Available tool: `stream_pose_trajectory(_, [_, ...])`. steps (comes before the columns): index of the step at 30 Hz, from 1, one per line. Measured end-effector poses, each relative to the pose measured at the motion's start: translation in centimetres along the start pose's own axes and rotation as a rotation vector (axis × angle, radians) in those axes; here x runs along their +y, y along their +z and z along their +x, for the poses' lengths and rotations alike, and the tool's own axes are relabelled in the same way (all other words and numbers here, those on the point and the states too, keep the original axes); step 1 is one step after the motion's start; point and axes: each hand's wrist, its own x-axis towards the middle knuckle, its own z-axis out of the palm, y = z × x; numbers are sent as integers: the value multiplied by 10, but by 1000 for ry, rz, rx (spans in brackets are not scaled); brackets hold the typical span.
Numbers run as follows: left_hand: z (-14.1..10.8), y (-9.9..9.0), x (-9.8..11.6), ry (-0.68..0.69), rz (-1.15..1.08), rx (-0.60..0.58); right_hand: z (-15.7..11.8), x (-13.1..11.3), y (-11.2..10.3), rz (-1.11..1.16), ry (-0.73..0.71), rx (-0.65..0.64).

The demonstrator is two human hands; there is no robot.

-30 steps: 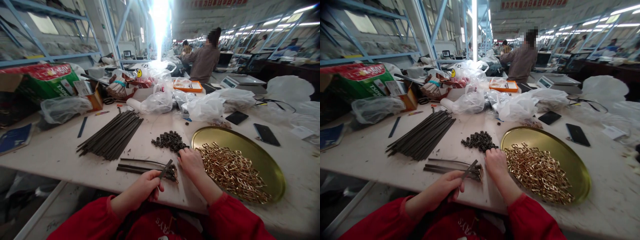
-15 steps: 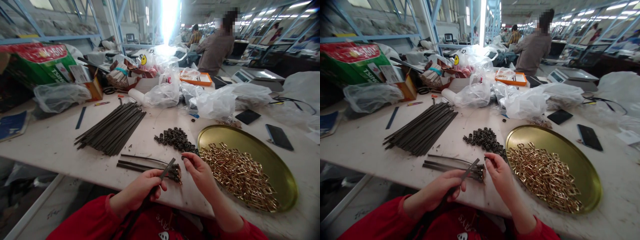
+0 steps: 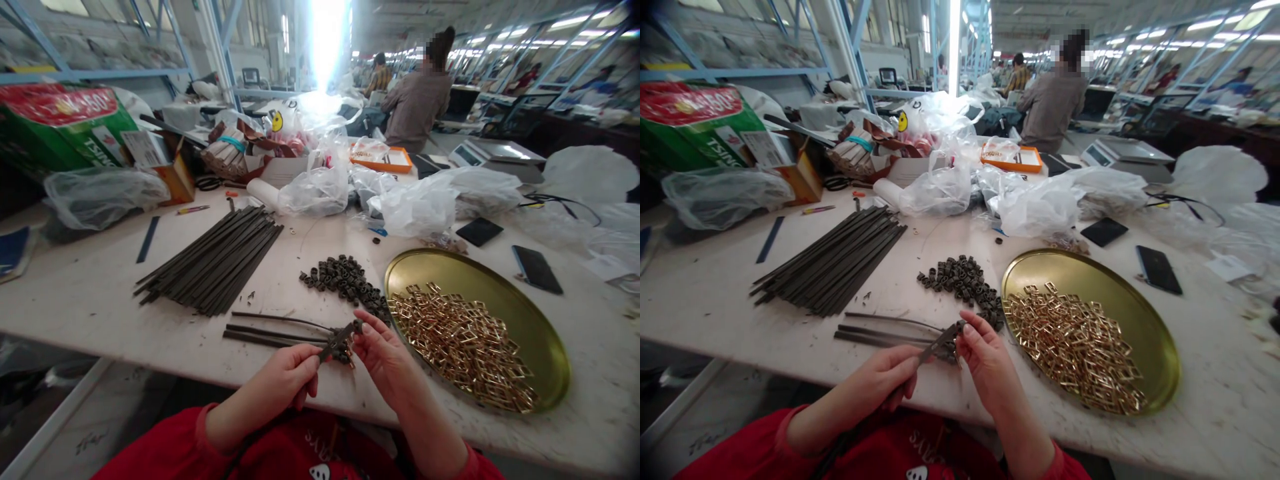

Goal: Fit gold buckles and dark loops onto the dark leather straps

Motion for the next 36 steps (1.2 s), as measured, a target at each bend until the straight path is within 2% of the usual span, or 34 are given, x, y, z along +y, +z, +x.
stream_pose_trajectory(6, [1,0,14,82,342,42,-8,5,2,-40,23,-19])
stream_pose_trajectory(12, [8,6,23,276,639,131,-14,18,5,-211,-56,-88])
stream_pose_trajectory(14, [8,7,23,284,652,133,-17,19,6,-233,-63,-122])
stream_pose_trajectory(16, [6,8,23,240,583,87,-18,16,5,-215,-62,-125])
stream_pose_trajectory(20, [-4,5,27,75,318,-156,-19,4,2,-78,-69,-67])
stream_pose_trajectory(22, [-6,5,30,107,309,-139,-21,3,7,-51,-89,-100])
stream_pose_trajectory(25, [-4,7,35,244,353,-21,-26,13,20,-123,-131,-235])
stream_pose_trajectory(28, [4,5,34,270,368,3,-28,17,21,-344,-236,-305])
stream_pose_trajectory(30, [9,0,27,251,360,12,-25,6,7,-663,-372,-275])
stream_pose_trajectory(32, [13,-5,18,220,305,33,-15,-17,-16,-1099,-522,-141])
stream_pose_trajectory(33, [15,-7,14,200,270,40,-7,-31,-29,-1300,-574,-14])
stream_pose_trajectory(35, [18,-8,9,161,220,44,11,-57,-53,-1652,-547,224])
stream_pose_trajectory(36, [18,-7,8,145,215,42,21,-67,-62,-1699,-523,255])
